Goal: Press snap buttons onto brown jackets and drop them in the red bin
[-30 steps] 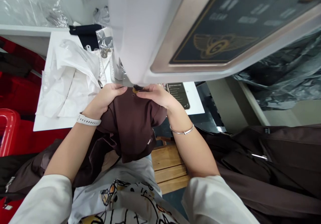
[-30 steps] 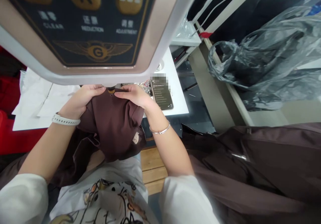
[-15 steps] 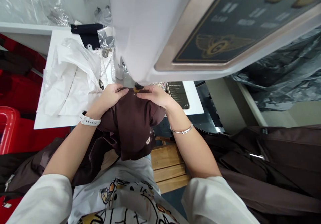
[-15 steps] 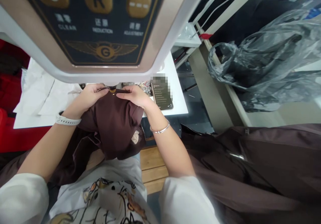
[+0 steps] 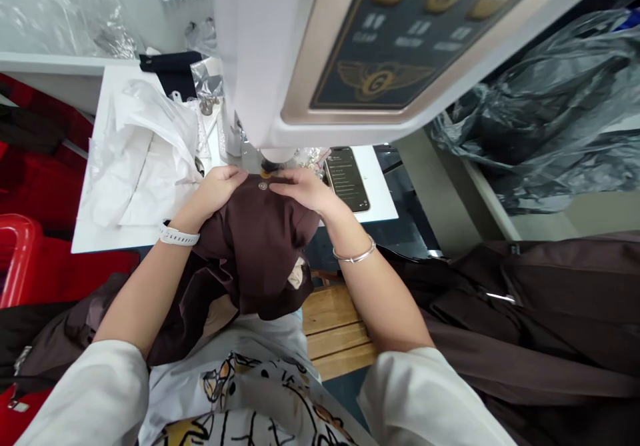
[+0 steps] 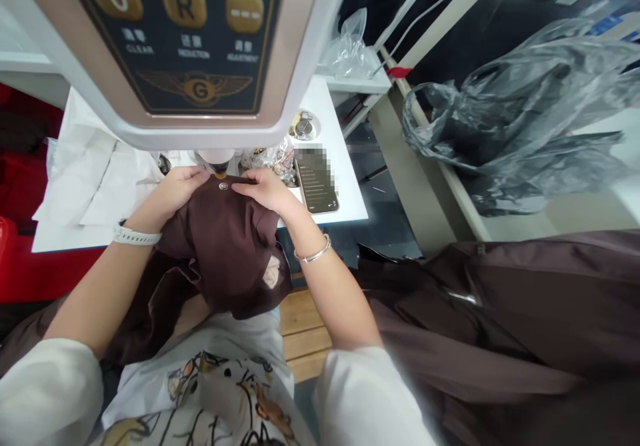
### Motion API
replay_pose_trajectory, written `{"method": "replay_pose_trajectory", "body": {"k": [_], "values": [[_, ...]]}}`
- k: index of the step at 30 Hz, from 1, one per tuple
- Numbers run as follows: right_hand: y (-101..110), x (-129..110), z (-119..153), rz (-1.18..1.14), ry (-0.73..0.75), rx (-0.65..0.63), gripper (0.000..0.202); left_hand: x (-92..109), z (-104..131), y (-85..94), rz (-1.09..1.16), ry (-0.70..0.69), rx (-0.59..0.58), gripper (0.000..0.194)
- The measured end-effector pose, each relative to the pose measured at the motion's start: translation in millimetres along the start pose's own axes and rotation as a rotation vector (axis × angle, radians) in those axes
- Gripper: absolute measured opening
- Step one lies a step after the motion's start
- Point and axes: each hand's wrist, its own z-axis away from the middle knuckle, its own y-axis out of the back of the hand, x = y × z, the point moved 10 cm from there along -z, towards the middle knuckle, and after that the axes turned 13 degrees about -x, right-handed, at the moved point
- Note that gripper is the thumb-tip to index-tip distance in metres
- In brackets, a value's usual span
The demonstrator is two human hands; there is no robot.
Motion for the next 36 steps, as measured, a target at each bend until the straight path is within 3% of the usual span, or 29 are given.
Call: {"method": "replay_pose_trajectory", "body": {"k": [3, 6, 8, 9, 11, 13, 15, 18, 21, 26, 29, 33, 36], "values": [[-17, -12, 22, 0.082, 0.040, -0.083, 0.024, 11, 25, -11.2, -0.030, -0.009, -0.076, 0.031], [-41, -10, 45, 0.065, 0.057, -0.221, 0.021, 19, 67, -60.4, -0.082, -0.047, -0.397, 0.030], [-26, 5, 53, 0.065, 0.014, -0.018, 0.021, 8, 98, -104.4, -0.115, -0.076, -0.601, 0.025], [-11, 14, 57, 0.103, -0.015, 0.159, 0.023, -5, 111, -124.7, -0.098, -0.081, -0.650, 0.022], [10, 27, 63, 0.240, -0.063, 0.463, 0.027, -50, 128, -167.7, 0.062, 0.020, -0.749, 0.020], [15, 35, 61, 0.373, -0.092, 0.597, 0.021, -119, 135, -196.3, 0.284, 0.297, -0.688, 0.022], [14, 38, 59, 0.428, -0.088, 0.662, 0.013, -167, 135, -212.4, 0.346, 0.384, -0.623, 0.025], [15, 38, 65, 0.346, -0.075, 0.745, 0.014, -206, 134, -218.1, 0.443, 0.418, -0.580, 0.034], [15, 40, 72, -0.010, -0.055, 0.777, 0.013, -215, 135, -214.6, 0.528, 0.426, -0.586, 0.038], [-22, 19, 34, -0.709, 0.001, 0.451, 0.009, -213, 134, -213.4, 0.566, 0.424, -0.584, 0.038], [-39, 2, 17, -1.033, 0.043, 0.336, 0.004, -215, 131, -214.9, 0.568, 0.417, -0.566, 0.040], [-52, -9, 12, -1.280, 0.105, 0.256, 0.015, -217, 131, -214.4, 0.574, 0.401, -0.548, 0.040], [-60, -16, 13, -1.316, 0.159, 0.197, 0.026, -216, 132, -214.0, 0.578, 0.391, -0.550, 0.041]]}}
